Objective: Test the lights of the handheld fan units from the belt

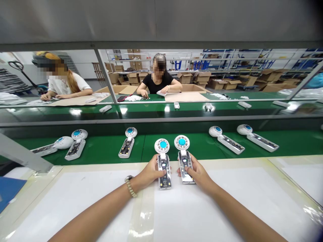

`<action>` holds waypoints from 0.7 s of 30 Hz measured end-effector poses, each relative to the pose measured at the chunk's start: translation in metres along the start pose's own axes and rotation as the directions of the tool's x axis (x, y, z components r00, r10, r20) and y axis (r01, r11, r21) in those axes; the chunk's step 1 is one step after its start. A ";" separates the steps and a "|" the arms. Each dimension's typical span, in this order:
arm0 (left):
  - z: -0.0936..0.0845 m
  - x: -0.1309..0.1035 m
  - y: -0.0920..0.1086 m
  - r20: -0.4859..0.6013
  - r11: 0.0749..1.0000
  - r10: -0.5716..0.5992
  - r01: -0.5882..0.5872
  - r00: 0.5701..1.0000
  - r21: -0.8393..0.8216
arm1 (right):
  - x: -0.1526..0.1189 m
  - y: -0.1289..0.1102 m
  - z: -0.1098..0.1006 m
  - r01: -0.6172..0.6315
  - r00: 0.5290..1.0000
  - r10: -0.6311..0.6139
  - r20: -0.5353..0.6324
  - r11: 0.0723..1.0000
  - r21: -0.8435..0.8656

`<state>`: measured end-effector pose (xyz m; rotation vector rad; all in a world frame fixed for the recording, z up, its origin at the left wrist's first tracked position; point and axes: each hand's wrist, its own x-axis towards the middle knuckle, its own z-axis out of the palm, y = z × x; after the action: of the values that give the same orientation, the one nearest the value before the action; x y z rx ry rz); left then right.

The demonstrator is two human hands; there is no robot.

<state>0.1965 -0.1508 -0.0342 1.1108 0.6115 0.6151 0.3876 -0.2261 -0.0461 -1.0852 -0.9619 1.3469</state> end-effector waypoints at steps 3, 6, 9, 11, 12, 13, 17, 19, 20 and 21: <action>0.002 -0.001 0.002 -0.011 1.000 -0.006 0.006 1.000 0.004 | 0.001 0.001 -0.001 0.004 1.000 -0.004 0.014 1.000 0.007; 0.003 -0.003 0.005 -0.014 1.000 -0.017 0.017 1.000 0.012 | 0.001 0.000 -0.002 0.023 0.999 -0.023 0.042 1.000 0.015; 0.003 -0.004 0.006 -0.008 1.000 -0.019 0.019 1.000 0.021 | 0.000 -0.001 -0.002 0.027 0.997 -0.028 0.067 1.000 0.010; 0.003 -0.004 0.006 0.005 1.000 -0.012 0.012 1.000 0.024 | -0.001 -0.001 -0.001 0.027 0.997 -0.028 0.071 1.000 0.007; 0.002 -0.004 0.006 0.009 1.000 -0.010 0.010 1.000 0.024 | -0.001 -0.002 -0.001 0.026 0.997 -0.027 0.070 1.000 0.007; 0.002 -0.004 0.005 0.011 1.000 -0.011 0.011 1.000 0.023 | -0.001 -0.002 -0.001 0.025 0.997 -0.025 0.071 1.000 0.007; 0.000 -0.002 0.002 0.016 1.000 0.008 -0.008 1.000 0.016 | -0.001 -0.003 -0.001 0.021 0.997 -0.021 0.077 1.000 0.000; -0.001 -0.002 0.001 0.030 1.000 0.025 -0.026 0.999 0.015 | -0.001 -0.003 -0.002 0.025 0.997 -0.025 0.077 1.000 -0.004; -0.001 -0.002 0.001 0.034 0.999 0.028 -0.029 0.999 0.016 | -0.001 -0.002 -0.002 0.027 0.997 -0.026 0.077 1.000 -0.006; -0.002 -0.002 0.001 0.035 1.000 0.025 -0.026 0.999 0.018 | -0.001 -0.002 -0.002 0.029 0.997 -0.029 0.078 1.000 -0.008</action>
<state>0.1942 -0.1508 -0.0335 1.1458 0.5743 0.6119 0.3901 -0.2266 -0.0446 -1.0277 -1.0379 1.3708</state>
